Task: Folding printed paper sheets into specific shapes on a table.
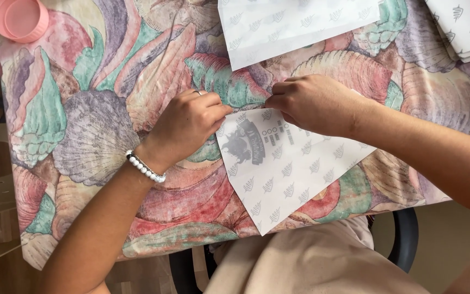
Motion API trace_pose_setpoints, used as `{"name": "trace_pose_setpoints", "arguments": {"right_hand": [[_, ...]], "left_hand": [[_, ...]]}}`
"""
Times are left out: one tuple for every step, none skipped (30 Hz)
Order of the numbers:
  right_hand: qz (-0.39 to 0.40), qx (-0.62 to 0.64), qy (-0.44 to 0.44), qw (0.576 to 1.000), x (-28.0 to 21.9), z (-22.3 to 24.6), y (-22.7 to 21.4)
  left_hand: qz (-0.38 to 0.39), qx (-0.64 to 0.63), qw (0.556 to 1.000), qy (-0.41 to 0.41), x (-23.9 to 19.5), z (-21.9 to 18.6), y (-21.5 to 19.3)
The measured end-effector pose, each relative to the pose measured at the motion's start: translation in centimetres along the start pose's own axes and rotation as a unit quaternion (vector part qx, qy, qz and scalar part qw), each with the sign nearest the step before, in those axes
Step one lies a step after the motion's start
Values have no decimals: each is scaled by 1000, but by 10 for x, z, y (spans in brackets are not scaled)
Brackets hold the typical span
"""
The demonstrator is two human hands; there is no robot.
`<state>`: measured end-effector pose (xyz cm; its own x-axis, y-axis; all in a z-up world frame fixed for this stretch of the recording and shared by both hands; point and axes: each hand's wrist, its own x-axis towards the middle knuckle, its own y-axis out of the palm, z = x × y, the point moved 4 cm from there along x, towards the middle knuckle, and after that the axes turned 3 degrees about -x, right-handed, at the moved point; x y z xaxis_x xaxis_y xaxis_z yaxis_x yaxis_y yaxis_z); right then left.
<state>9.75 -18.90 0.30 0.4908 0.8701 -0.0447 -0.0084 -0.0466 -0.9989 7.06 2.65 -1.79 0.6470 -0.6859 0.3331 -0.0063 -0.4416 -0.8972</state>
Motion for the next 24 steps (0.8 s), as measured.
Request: {"name": "trace_pose_setpoints", "arguments": {"right_hand": [[-1,1,2,1000,-1,0,0],[-9,-11,-11,1000,-2,0,-1],[-18,-23,-24,999,-4,1,-2],[-18,-21,-22,999,-4,2,-1],[-33,-43,-38,998,-5,4,-1],[-48,-64,-54,995,-7,6,-1],[-47,-63,-51,996,-8,6,1],[-60,-83,-67,993,-9,8,2],[-72,-103,-84,989,-11,10,2],[-73,-101,-81,989,-11,9,5],[-89,-94,-87,988,-11,10,7],[-104,-88,-91,986,-12,10,9],[-105,-86,-88,987,-12,12,9],[-107,-102,-95,984,-11,14,9],[-108,-119,-103,982,-10,16,9],[-108,-119,-100,982,-11,16,7],[-118,-117,-101,981,-11,17,5],[-127,-113,-102,980,-12,19,3],[-126,-111,-100,981,-12,20,-1],[-126,-116,-100,980,-12,21,-4],[-126,-120,-100,980,-12,22,-8],[-126,-119,-98,980,-11,22,-8],[-120,-113,-98,981,-10,23,-8],[-115,-108,-98,983,-9,23,-9]], "left_hand": [[2,0,1000,2,-1,0,0],[-5,17,999,30,-1,-1,0],[-12,34,998,58,-1,-3,1],[-10,32,998,59,-2,-1,2],[-19,55,995,86,-4,-2,4],[-28,78,990,115,-5,-3,6],[-26,75,990,116,-5,-6,4],[-24,81,988,126,-3,-8,3],[-21,87,987,135,-2,-11,2],[-18,86,987,137,-1,-11,2],[-11,96,984,147,-2,-13,2],[-3,105,982,158,-1,-15,3],[-1,104,982,160,-1,-16,2],[3,101,982,160,1,-17,1],[7,97,982,160,2,-18,0],[8,96,982,163,3,-18,-1],[5,101,980,173,3,-19,-1],[3,105,978,182,2,-20,0],[4,103,978,183,3,-19,0],[2,103,977,185,3,-19,1],[-1,102,977,187,2,-18,1],[0,100,977,187,1,-16,3],[2,104,976,192,0,-15,5],[3,109,974,197,-2,-13,7]]}}
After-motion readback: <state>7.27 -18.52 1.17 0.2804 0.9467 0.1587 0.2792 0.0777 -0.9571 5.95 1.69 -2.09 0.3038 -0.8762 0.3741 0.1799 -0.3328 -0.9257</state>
